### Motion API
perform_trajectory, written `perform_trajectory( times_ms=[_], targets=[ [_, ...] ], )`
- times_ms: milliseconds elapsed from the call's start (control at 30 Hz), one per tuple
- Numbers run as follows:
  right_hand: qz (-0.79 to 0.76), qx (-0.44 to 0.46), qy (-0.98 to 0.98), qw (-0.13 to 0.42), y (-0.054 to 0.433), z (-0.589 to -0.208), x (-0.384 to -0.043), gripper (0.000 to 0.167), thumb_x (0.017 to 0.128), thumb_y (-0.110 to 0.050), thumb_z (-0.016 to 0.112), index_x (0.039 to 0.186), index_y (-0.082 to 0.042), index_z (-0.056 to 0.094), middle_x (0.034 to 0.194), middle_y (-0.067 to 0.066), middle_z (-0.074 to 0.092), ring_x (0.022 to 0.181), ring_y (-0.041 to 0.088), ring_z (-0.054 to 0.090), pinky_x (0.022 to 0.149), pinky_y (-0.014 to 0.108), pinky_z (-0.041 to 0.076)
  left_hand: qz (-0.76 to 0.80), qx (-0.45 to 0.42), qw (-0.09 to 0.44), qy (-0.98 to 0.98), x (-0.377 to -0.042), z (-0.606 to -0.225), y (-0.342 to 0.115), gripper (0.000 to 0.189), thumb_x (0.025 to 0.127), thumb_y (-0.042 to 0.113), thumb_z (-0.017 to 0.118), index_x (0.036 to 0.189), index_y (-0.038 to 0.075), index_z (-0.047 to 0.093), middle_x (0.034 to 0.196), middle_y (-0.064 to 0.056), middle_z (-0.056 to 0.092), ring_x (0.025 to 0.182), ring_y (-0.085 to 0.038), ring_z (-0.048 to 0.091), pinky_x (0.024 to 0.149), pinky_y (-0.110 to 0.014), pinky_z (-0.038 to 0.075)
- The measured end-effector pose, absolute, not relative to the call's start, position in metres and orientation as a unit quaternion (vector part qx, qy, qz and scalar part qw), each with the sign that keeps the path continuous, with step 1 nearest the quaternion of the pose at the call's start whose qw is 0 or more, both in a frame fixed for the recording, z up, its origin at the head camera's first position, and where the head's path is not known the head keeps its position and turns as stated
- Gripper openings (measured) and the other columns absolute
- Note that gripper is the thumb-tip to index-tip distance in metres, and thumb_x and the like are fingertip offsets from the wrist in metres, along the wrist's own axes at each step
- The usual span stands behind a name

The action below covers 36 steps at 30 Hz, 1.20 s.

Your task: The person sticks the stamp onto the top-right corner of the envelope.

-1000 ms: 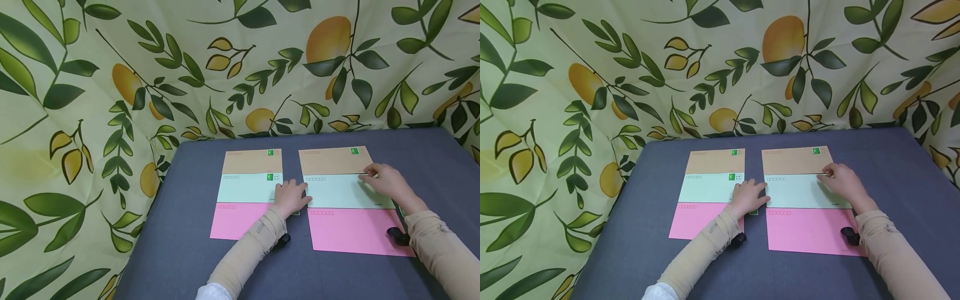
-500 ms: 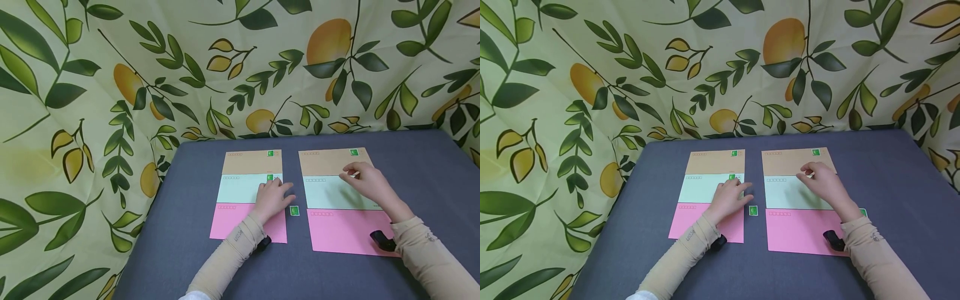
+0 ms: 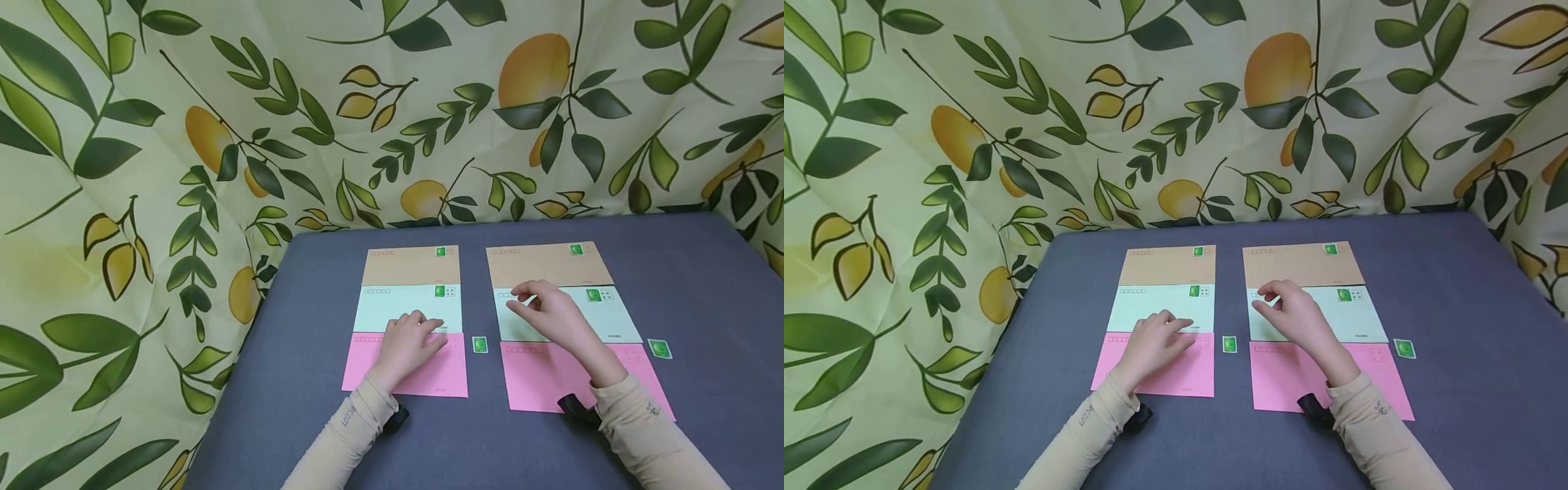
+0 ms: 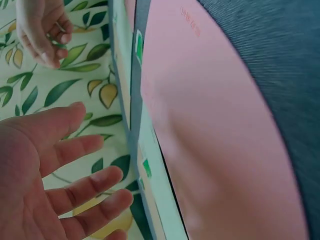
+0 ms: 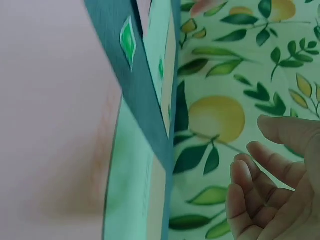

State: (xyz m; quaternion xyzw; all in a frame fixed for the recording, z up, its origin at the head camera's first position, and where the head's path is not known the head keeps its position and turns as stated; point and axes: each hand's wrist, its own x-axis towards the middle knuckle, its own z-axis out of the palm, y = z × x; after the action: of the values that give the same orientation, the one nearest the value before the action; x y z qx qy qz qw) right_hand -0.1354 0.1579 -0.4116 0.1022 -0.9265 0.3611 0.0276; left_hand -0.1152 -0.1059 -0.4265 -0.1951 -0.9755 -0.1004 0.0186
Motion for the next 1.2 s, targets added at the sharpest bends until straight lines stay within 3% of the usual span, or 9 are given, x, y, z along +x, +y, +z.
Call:
perform_trajectory(
  times_ms=[200,367,633,933,1200],
  targets=[
    [0.377,0.109,-0.92,0.007,0.142,-0.421,-0.129,0.024,0.084,-0.016,0.067,0.104,-0.002,0.064,0.097,0.012,0.063,0.076,0.017,0.055,0.064,0.026,0.044,-0.133,-0.183,0.017,-0.974,-0.103,-0.428,-0.131,0.032,0.086,0.04,0.063,0.114,0.026,0.067,0.093,0.002,0.06,0.081,-0.014,0.053,0.076,-0.033,0.039],
    [0.38,0.139,-0.914,-0.019,0.131,-0.429,-0.126,0.021,0.082,-0.012,0.068,0.101,-0.002,0.065,0.097,0.01,0.063,0.075,0.015,0.054,0.063,0.025,0.045,-0.128,-0.162,0.015,-0.978,-0.099,-0.433,-0.158,0.035,0.079,0.036,0.071,0.112,0.024,0.068,0.08,0.004,0.055,0.071,-0.01,0.045,0.074,-0.034,0.036],
    [0.357,0.17,-0.917,-0.041,0.111,-0.443,-0.126,0.02,0.078,-0.011,0.072,0.094,-0.003,0.065,0.09,0.008,0.061,0.073,0.014,0.051,0.065,0.027,0.043,-0.129,-0.104,-0.024,-0.986,-0.094,-0.439,-0.194,0.043,0.073,0.034,0.075,0.113,0.021,0.067,0.07,0.005,0.045,0.064,-0.01,0.04,0.074,-0.039,0.034],
    [0.315,0.176,-0.93,-0.062,0.105,-0.454,-0.127,0.018,0.076,-0.008,0.073,0.09,-0.003,0.064,0.085,0.007,0.058,0.074,0.016,0.051,0.067,0.03,0.045,-0.135,-0.044,-0.068,-0.988,-0.09,-0.441,-0.211,0.054,0.07,0.035,0.077,0.119,0.017,0.064,0.088,-0.006,0.059,0.079,-0.022,0.056,0.078,-0.052,0.036],
    [0.285,0.208,-0.934,-0.062,0.106,-0.457,-0.125,0.019,0.074,-0.001,0.072,0.092,-0.002,0.064,0.082,0.006,0.054,0.073,0.015,0.047,0.066,0.029,0.042,-0.14,-0.018,-0.091,-0.986,-0.09,-0.443,-0.217,0.06,0.071,0.033,0.076,0.126,0.015,0.059,0.094,-0.011,0.058,0.08,-0.026,0.056,0.079,-0.057,0.039]
  ],
)
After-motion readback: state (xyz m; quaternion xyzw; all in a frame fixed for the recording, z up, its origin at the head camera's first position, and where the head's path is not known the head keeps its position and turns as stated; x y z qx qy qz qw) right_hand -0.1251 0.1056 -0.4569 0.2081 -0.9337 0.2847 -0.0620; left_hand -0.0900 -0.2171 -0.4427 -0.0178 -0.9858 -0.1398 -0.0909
